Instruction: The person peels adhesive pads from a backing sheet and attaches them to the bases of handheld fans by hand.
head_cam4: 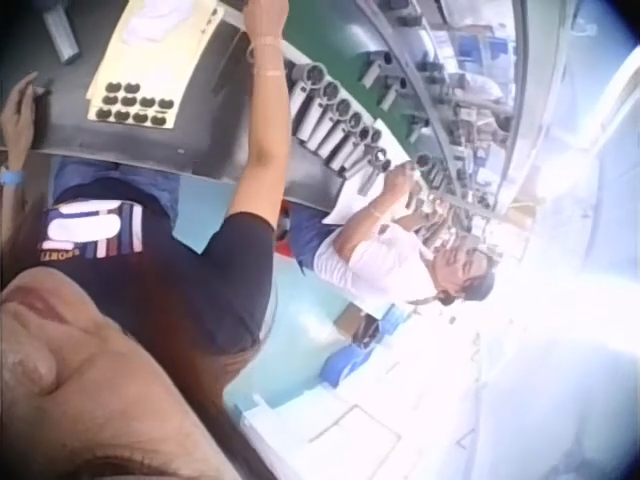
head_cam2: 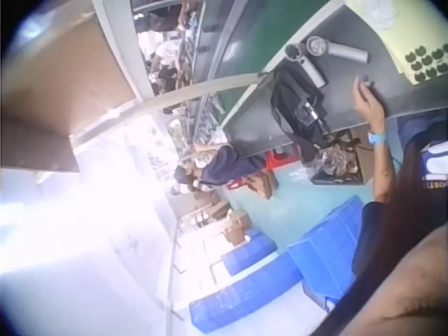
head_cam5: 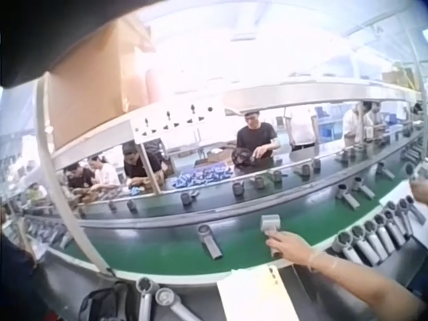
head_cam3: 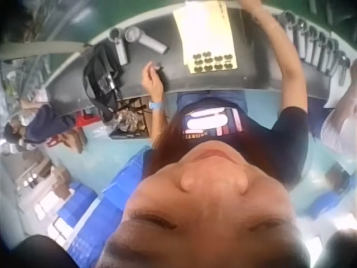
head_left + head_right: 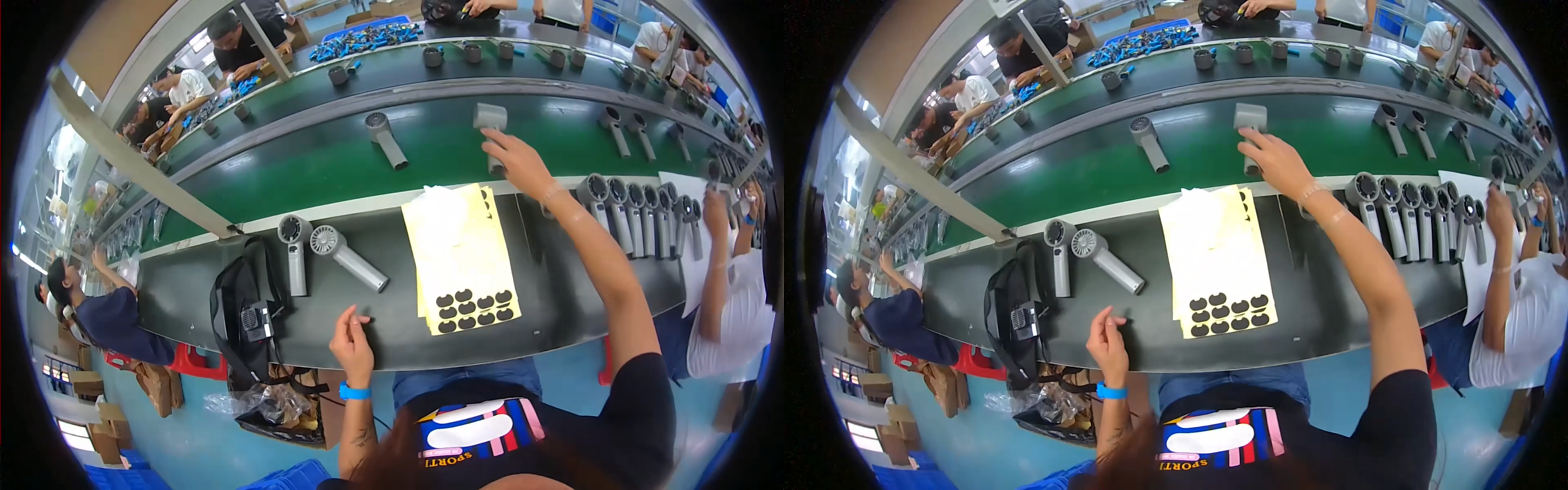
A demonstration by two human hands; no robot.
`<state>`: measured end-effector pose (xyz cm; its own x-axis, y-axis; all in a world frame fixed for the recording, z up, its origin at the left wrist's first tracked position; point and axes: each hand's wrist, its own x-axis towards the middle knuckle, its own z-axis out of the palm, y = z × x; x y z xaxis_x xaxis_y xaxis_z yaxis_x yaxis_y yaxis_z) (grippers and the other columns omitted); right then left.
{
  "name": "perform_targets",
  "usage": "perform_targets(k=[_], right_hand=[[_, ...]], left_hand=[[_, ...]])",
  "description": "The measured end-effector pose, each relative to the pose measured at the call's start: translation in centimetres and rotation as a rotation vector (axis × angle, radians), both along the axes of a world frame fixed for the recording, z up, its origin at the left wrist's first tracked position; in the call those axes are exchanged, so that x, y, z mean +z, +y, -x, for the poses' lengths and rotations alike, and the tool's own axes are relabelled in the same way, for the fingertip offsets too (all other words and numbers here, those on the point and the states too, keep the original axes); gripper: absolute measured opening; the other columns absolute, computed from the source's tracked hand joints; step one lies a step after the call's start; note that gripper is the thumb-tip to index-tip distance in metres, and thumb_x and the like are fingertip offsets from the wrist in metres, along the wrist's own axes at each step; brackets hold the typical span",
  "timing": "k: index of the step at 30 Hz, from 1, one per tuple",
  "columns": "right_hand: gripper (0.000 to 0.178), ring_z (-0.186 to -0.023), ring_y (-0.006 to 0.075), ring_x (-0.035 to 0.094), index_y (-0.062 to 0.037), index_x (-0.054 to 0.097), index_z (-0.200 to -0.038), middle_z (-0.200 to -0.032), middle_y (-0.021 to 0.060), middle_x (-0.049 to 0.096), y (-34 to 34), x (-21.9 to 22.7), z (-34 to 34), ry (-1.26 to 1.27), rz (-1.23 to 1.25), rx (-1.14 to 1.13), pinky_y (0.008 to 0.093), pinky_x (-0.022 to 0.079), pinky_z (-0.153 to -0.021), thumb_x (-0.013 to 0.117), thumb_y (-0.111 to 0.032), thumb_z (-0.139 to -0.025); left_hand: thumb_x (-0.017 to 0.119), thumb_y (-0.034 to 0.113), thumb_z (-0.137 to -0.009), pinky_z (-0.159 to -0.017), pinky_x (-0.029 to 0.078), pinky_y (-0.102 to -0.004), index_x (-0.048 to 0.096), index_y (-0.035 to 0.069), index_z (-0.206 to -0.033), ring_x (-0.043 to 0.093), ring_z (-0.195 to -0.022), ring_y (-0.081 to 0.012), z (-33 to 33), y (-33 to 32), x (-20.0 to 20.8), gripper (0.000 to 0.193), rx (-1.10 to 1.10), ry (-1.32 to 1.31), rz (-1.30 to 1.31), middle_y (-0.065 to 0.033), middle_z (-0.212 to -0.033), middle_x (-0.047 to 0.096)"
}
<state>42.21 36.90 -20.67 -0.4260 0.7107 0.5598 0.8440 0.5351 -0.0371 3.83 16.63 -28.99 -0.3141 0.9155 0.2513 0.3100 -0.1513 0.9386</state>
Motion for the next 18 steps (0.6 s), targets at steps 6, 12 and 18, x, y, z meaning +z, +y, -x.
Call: perform_targets(k=[6, 12, 18], right_hand=[[0.031, -0.105, 0.0301, 0.056, -0.0092, 0.054, -0.108, -0.133, 0.0105, 0.047, 8.6, -5.1, -1.9, -0.189, 0.169, -0.054, 0.0411, 0.047, -0.09, 0.059, -0.006, -0.078], [0.039, -0.107, 0.0307, 0.057, -0.0099, 0.055, -0.118, -0.125, 0.0162, 0.051, 8.1, -3.1, 2.5, -0.208, -0.23, -0.285, 0.0472, 0.038, -0.095, 0.06, -0.008, -0.079], [0.033, -0.093, 0.036, 0.06, -0.0156, 0.053, -0.12, -0.1, 0.0174, 0.058, 9.1, -2.0, 14.4, 0.003, 0.288, -0.095, 0.045, 0.048, -0.079, 0.057, -0.015, -0.087]], left_hand=[[0.052, 0.006, -0.093, -0.054, 0.04, -0.022, 0.062, -0.002, -0.103, 0.051, -0.059, -0.006, -0.2, 0.6, 0.0, 0.016, 0.073, 0.148, 0.096, -0.0029, -0.068, 0.063], [0.052, 0.007, -0.095, -0.05, 0.033, -0.0194, 0.061, -0.002, -0.1, 0.042, -0.055, -0.0027, -0.3, 1.5, -0.1, 0.014, 0.047, 0.079, 0.089, -0.0009, -0.07, 0.06], [0.053, 0.008, -0.095, -0.049, 0.034, -0.0195, 0.062, -0.001, -0.1, 0.044, -0.056, -0.0026, 0.1, 1.5, -0.6, 0.014, 0.077, 0.074, 0.077, -0.0001, -0.07, 0.061]])
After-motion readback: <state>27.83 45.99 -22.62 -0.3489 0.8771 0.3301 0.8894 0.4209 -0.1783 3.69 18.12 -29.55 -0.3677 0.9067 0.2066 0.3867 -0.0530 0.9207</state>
